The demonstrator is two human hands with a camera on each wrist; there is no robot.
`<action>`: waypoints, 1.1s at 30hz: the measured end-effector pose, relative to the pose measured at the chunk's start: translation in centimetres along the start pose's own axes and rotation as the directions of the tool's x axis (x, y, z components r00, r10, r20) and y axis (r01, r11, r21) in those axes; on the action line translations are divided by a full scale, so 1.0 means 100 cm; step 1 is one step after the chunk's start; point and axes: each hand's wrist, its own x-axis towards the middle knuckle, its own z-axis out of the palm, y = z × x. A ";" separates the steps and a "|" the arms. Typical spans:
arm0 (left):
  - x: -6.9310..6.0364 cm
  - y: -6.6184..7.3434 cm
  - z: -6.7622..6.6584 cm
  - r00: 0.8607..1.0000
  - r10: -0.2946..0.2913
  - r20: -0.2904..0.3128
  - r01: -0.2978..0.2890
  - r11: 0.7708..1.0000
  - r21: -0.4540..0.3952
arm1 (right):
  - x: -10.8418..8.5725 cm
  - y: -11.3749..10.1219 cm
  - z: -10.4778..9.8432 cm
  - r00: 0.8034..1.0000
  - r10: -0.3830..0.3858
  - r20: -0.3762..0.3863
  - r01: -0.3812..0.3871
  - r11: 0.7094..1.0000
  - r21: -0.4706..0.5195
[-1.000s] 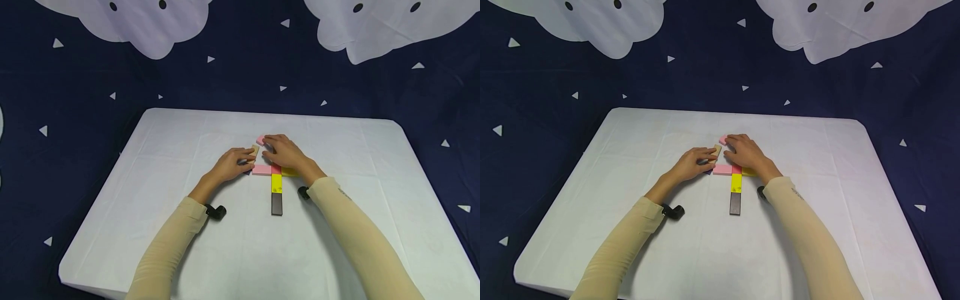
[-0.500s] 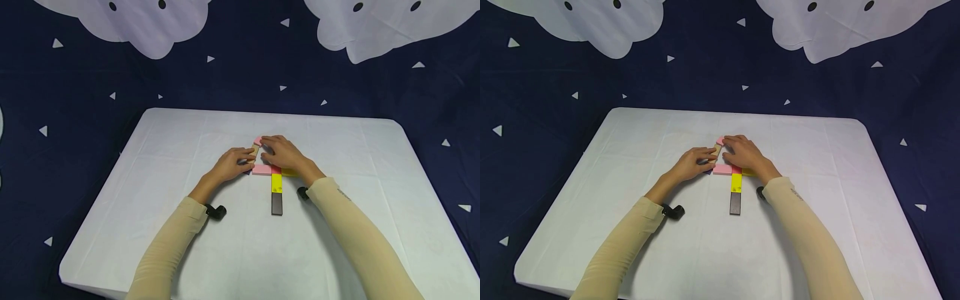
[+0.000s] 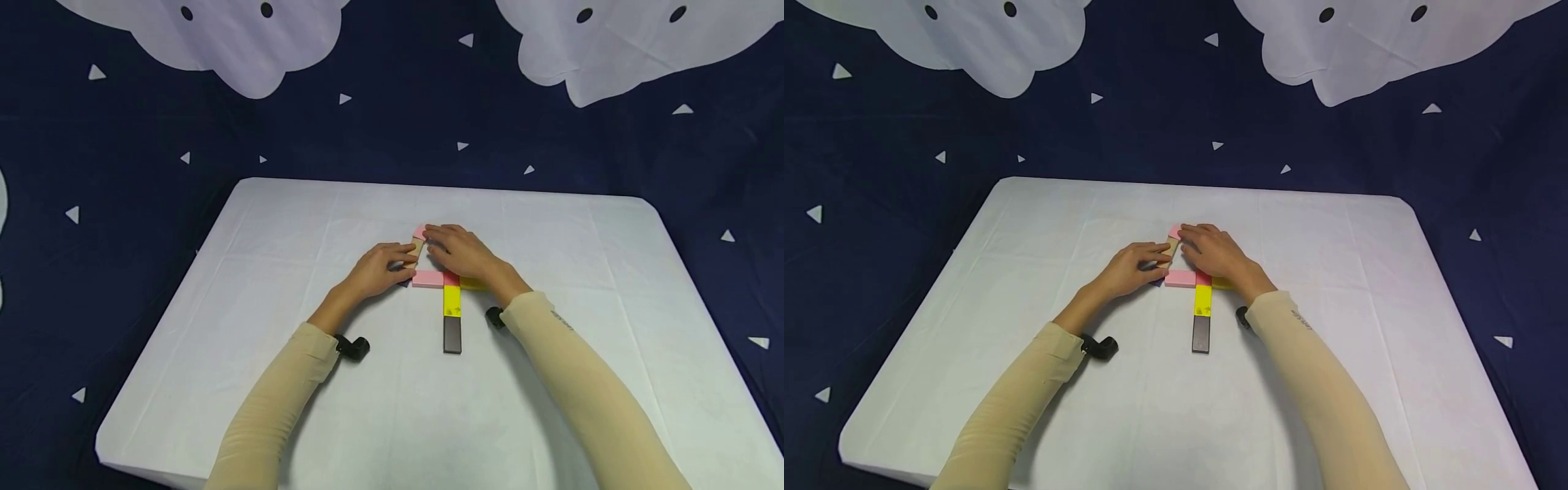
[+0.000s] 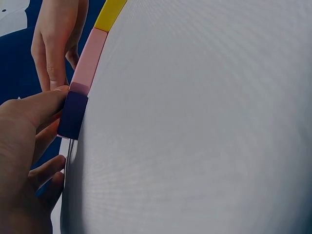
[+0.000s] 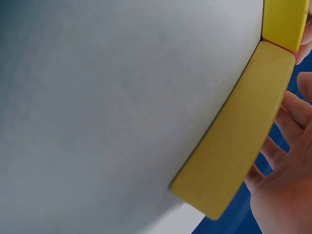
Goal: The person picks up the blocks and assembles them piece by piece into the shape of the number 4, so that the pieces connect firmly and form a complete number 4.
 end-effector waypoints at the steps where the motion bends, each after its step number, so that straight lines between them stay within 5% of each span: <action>1: 0.000 0.000 0.000 1.000 0.001 -0.001 -0.001 1.000 0.000 | 0.000 0.000 0.000 1.000 0.002 0.005 -0.002 1.000 -0.001; 26: 0.005 -0.001 -0.001 0.999 -0.007 0.032 0.005 0.999 0.046 | 0.002 0.005 0.002 1.000 0.000 0.006 0.000 1.000 0.018; 33: 0.005 0.006 -0.006 0.997 -0.043 0.066 0.036 0.995 0.098 | -0.006 0.001 -0.005 0.992 -0.106 -0.072 0.096 0.986 -0.140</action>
